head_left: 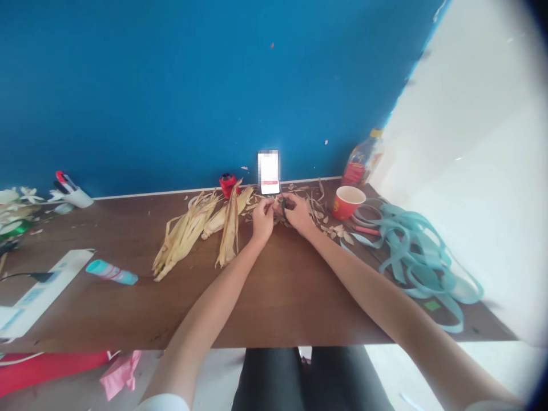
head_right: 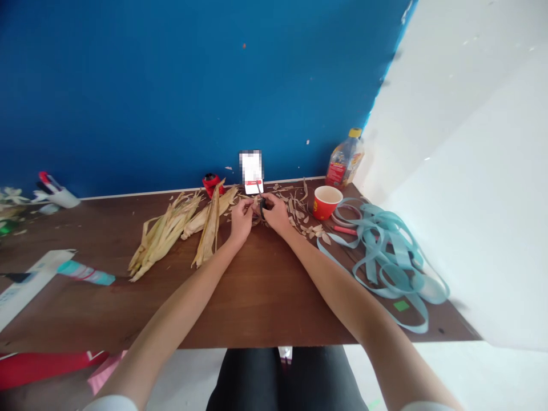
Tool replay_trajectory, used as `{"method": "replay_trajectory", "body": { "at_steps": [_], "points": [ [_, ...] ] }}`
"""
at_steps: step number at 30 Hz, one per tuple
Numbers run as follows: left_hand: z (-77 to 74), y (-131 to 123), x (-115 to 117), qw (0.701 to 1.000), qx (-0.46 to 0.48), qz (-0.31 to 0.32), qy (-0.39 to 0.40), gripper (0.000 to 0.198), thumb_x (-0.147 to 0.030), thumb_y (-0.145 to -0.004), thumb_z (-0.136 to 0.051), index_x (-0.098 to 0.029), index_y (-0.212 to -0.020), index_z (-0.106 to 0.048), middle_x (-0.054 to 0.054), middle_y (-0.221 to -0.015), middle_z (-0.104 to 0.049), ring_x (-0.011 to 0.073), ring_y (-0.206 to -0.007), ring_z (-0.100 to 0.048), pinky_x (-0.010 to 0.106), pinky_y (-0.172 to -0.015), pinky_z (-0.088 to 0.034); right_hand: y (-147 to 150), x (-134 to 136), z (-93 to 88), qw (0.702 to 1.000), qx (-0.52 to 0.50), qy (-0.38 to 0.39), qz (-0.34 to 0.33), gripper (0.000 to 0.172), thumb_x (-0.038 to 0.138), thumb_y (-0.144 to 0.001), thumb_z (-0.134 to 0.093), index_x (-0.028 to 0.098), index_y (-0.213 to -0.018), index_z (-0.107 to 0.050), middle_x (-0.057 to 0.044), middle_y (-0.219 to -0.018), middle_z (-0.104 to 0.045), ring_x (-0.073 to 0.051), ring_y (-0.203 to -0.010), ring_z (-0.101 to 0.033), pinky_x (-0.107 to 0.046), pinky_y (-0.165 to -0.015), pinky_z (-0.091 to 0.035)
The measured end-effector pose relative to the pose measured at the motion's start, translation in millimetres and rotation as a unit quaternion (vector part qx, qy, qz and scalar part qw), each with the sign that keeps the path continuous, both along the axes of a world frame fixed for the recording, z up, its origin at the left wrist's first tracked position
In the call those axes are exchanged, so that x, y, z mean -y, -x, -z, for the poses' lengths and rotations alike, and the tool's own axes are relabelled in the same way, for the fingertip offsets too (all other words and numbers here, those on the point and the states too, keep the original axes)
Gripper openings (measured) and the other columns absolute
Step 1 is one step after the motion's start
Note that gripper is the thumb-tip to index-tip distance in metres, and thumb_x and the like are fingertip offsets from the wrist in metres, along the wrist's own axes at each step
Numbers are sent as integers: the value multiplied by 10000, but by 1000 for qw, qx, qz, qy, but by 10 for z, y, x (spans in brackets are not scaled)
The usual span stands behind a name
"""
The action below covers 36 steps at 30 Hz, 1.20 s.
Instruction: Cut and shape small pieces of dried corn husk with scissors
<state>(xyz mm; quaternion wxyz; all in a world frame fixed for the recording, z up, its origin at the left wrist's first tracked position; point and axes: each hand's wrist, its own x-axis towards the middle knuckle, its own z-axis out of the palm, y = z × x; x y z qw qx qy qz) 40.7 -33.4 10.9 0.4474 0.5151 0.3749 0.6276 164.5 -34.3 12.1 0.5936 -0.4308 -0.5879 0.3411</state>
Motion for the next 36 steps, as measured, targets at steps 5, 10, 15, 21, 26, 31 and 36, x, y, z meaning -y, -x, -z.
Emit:
{"method": "replay_trajectory", "body": {
  "at_steps": [5, 10, 15, 21, 26, 31, 36],
  "points": [
    [-54, -4, 90, 999, 30, -13, 8, 141, -68, -708, -649, -180, -787, -679, 56, -840, -658, 190, -816, -583, 269, -773, -436, -40, 3, -69, 999, 22, 22, -28, 511, 361, -633, -715, 152, -1088, -612, -40, -815, -680, -169, -729, -622, -313, -690, -529],
    [-65, -32, 93, 999, 16, 32, 33, 103, -109, -761, -576, -172, -759, -658, 30, -723, -621, 157, -665, -544, 253, -638, -422, -205, 16, -223, 991, 112, 24, -75, 577, 254, -640, -681, 163, -1198, -570, -14, -766, -667, -147, -672, -592, -264, -627, -487],
    [-33, -71, 48, 995, 4, 69, 69, 78, -194, -720, -704, -155, -728, -637, 23, -633, -585, 127, -569, -504, 246, -576, -392, -361, 47, -340, 977, 205, -5, -54, 514, 236, -679, -660, 165, -1185, -603, -13, -723, -652, -146, -656, -566, -271, -639, -463],
    [-6, -26, -11, 997, 19, 49, 60, 188, -322, -765, -694, -160, -788, -603, 23, -659, -588, 119, -603, -544, 241, -588, -428, -338, -8, -184, 989, 144, 3, -19, 535, 308, -666, -687, 164, -1174, -598, -21, -778, -657, -157, -703, -578, -283, -653, -470],
    [21, -13, -25, 996, 23, 72, 52, 240, -329, -728, -724, -159, -816, -580, 37, -725, -631, 131, -664, -597, 256, -640, -474, -256, -36, -74, 996, 89, 7, 22, 524, 305, -648, -680, 146, -1142, -610, -23, -758, -653, -157, -678, -580, -282, -637, -470],
    [31, -20, -41, 993, 31, 87, 72, 258, -317, -692, -751, -156, -814, -590, 35, -730, -638, 138, -662, -607, 266, -638, -477, -238, 0, -111, 995, 66, -4, 75, 434, 324, -682, -634, 151, -1081, -629, -14, -711, -649, -149, -635, -569, -270, -606, -455],
    [53, 12, -108, 986, 131, 30, 98, 253, -321, -714, -740, -148, -820, -589, 48, -790, -653, 120, -670, -606, 252, -633, -472, -186, 63, -41, 989, 128, 10, 68, 310, 289, -667, -607, 153, -935, -683, -19, -711, -669, -151, -617, -573, -257, -586, -440]
  ]
}}
